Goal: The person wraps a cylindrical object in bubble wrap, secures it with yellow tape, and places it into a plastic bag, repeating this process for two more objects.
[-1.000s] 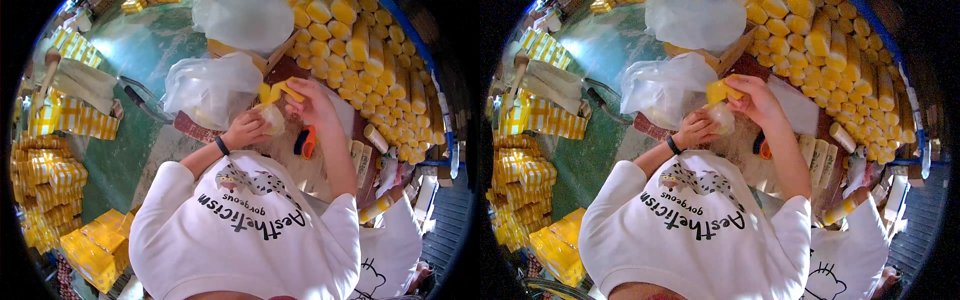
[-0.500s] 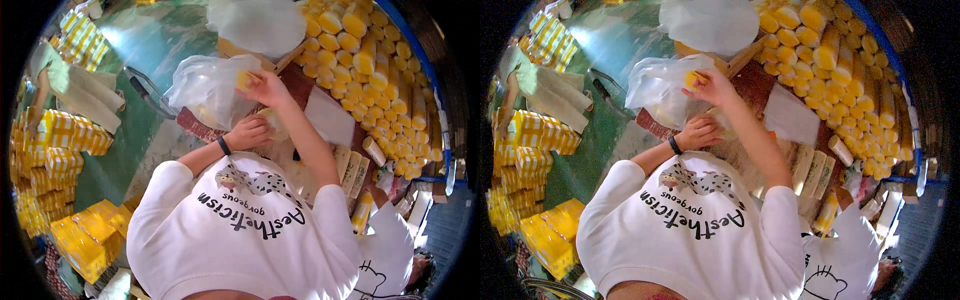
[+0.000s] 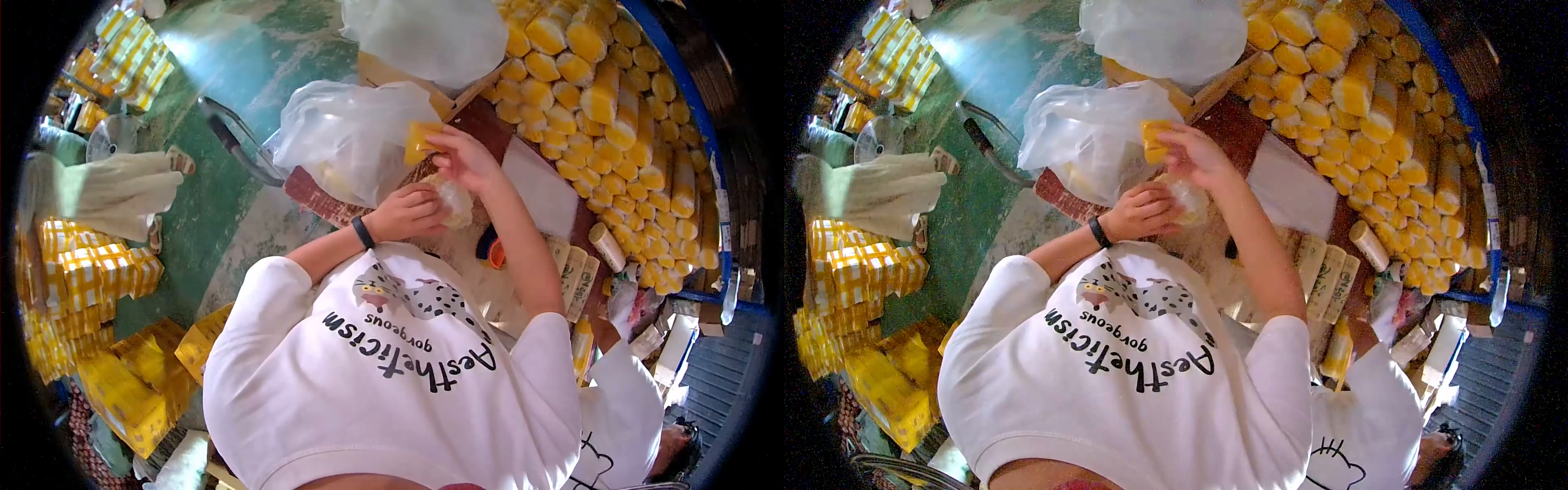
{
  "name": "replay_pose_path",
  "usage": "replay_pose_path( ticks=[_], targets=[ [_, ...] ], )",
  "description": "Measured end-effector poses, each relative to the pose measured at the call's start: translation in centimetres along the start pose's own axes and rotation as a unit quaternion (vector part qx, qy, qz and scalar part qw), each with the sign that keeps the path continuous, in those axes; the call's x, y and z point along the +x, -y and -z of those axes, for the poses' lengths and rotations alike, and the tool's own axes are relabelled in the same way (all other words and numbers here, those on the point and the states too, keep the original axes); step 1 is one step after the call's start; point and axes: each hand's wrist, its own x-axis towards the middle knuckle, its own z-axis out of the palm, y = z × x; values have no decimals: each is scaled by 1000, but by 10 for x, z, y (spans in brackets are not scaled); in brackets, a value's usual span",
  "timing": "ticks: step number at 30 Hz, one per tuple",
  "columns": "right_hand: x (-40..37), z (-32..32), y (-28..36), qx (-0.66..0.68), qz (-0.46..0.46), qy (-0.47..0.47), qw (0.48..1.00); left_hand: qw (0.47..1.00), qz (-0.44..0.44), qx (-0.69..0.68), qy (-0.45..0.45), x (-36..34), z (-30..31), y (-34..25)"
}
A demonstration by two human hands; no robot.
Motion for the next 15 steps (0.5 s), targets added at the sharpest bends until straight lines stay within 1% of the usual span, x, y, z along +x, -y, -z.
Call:
replay_pose_path(
  ticks=[2,5,8,11,14,15],
  targets=[
    [-11,-6,10,-70,-1,6,998,1000,2,3,0,0,2,-1],
    [-4,17,15,-122,-57,87,987,1000,1,-4,0,1,2,0],
    [-1,30,13,12,-60,147,987,1000,1,-9,9,0,2,1],
    [-10,18,13,95,-68,142,983,1000,2,4,5,0,2,0],
    [-11,16,4,108,-80,174,976,1000,9,6,4,0,2,-1],
    [-13,15,2,99,-78,168,978,1000,7,15,8,-1,1,-1]
  ],
)
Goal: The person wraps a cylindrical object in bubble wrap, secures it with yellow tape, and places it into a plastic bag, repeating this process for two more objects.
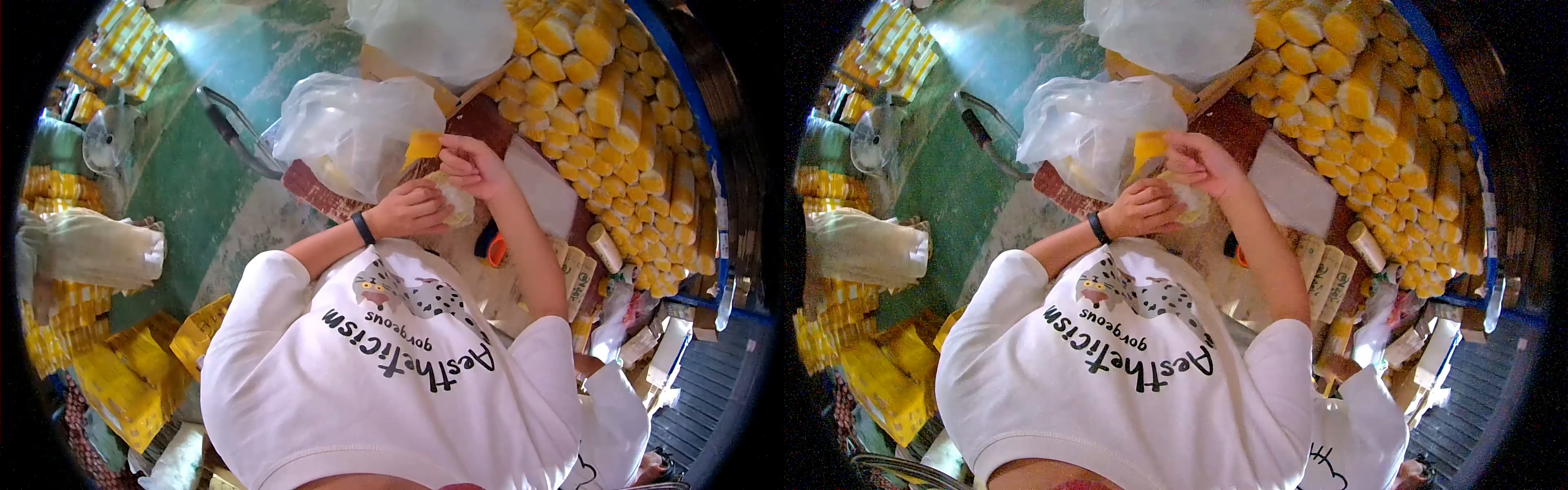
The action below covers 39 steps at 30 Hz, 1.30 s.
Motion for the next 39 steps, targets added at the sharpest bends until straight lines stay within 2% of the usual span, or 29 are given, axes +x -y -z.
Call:
replay_pose_path(
  ticks=[5,8,14,17,20,23,29,35,39],
  targets=[
    [-8,-6,-5,-36,31,-19,999,995,-11,100,10,-6,2,-3],
    [-16,3,-6,-34,36,27,998,990,6,137,18,-12,-3,-6],
    [-50,-18,-5,-79,53,-42,995,994,22,110,-3,-3,3,-7],
    [-63,-6,-11,-66,45,-29,996,998,23,60,-8,4,9,-4],
    [-75,-14,-16,-10,25,-54,998,1000,11,12,0,2,5,-1],
    [-84,-5,-22,44,7,-33,998,1000,0,-8,2,1,3,-1],
    [-109,-8,-33,-1,-78,-146,986,1000,-20,-15,-4,3,3,2],
    [-117,17,-58,-120,-105,-199,967,999,-38,-23,28,2,7,0],
    [-116,6,-73,-192,-98,-274,937,1000,4,-6,-14,-5,-1,2]
  ],
)
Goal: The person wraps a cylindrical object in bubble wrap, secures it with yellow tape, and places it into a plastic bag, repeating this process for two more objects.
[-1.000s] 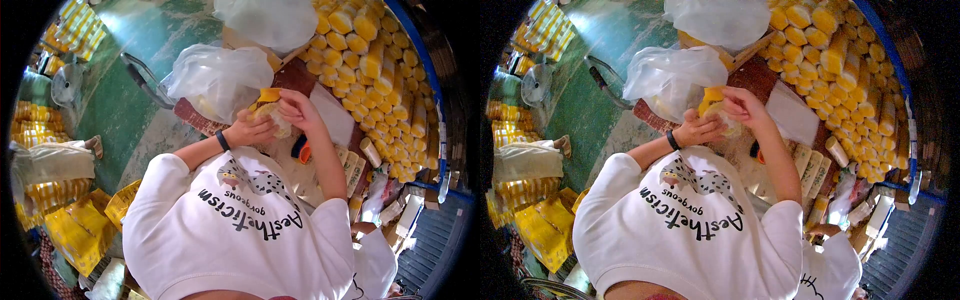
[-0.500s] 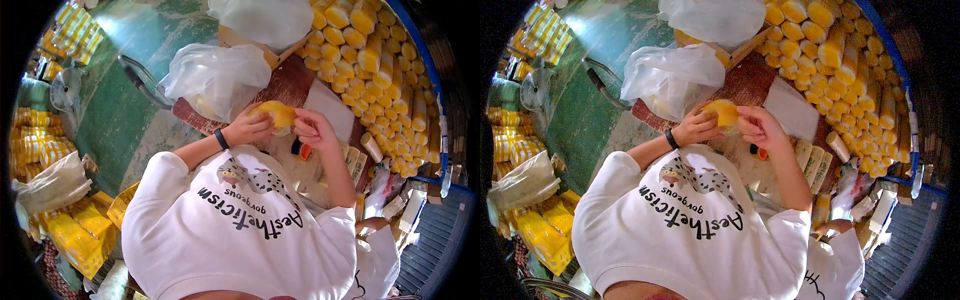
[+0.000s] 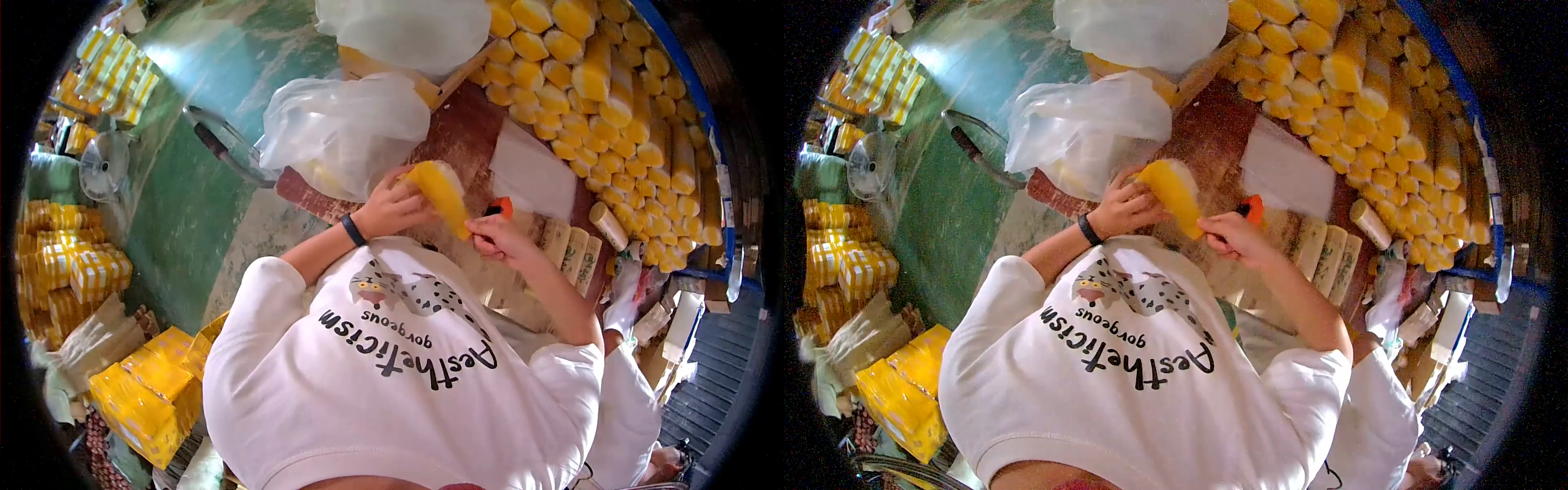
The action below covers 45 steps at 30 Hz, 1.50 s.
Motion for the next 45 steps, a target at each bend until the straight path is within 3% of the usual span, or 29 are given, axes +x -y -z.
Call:
replay_pose_path(
  ticks=[2,5,8,11,14,17,20,23,26,29,32,38,41,44,45],
  targets=[
    [15,3,-19,-18,11,-18,1000,1000,-6,-2,6,0,2,-3],
    [35,-2,-37,-155,75,-76,982,1000,14,-18,-17,-6,-5,-2],
    [68,-6,-74,-270,246,-182,913,998,16,29,-59,-24,-13,-4],
    [69,-21,-82,-187,311,-201,910,998,47,27,11,7,14,-13],
    [57,-31,-79,-45,229,-168,958,997,46,-10,66,26,22,-8],
    [57,-26,-87,-47,242,-168,954,991,28,-79,100,19,22,-4],
    [48,-26,-77,-30,198,-137,970,987,20,-119,109,5,17,-4],
    [66,-21,-93,-6,238,-152,959,986,10,-126,113,13,26,-9],
    [66,-24,-87,-45,263,-156,951,981,94,-114,126,22,25,-18],
    [51,-27,-74,-52,206,-150,965,980,91,-132,120,27,27,-13],
    [35,-22,-71,30,222,-90,970,977,80,-160,113,18,26,-9],
    [66,-21,-86,-3,170,-114,979,981,34,-178,74,4,16,-8],
    [73,-26,-83,16,220,-112,969,978,86,-159,104,22,24,-15],
    [54,-32,-65,-29,164,-111,980,980,61,-142,122,32,35,-18],
    [50,-32,-66,43,158,-115,980,982,58,-135,116,30,35,-19]
  ],
)
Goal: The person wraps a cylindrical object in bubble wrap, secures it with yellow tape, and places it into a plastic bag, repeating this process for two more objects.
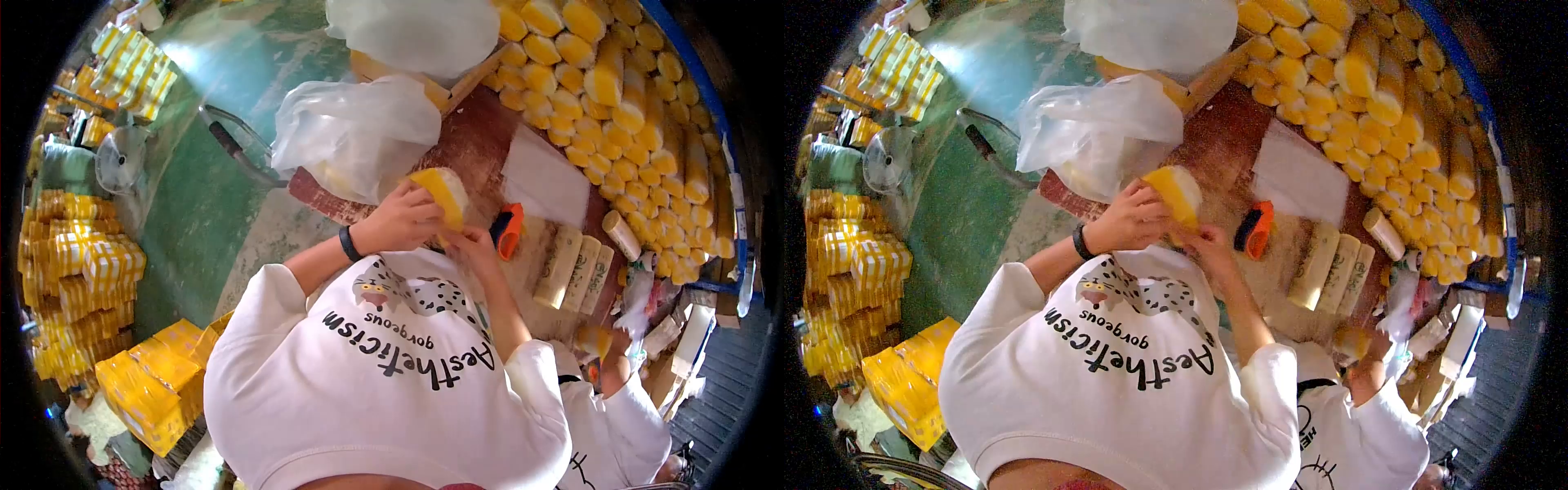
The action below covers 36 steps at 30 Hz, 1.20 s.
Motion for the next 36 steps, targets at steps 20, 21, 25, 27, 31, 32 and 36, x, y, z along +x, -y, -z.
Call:
replay_pose_path(
  ticks=[20,21,25,27,31,32,36],
  targets=[
    [39,22,-50,-384,47,-178,905,967,216,-70,-117,-14,-4,13],
    [18,19,-12,-317,156,-228,907,954,236,-138,-124,-16,-8,14],
    [-48,-13,85,-259,432,-298,811,865,281,-414,-38,-24,-31,37],
    [-35,-32,79,-406,465,-233,751,846,285,-450,31,-34,-41,43],
    [10,-44,42,-505,445,-121,729,901,292,-232,223,-78,-59,64],
    [6,-38,37,-480,439,-111,751,875,327,-197,299,-85,-53,65],
    [-19,-17,18,-414,360,-153,822,908,249,-110,317,-95,-65,59]
  ],
)
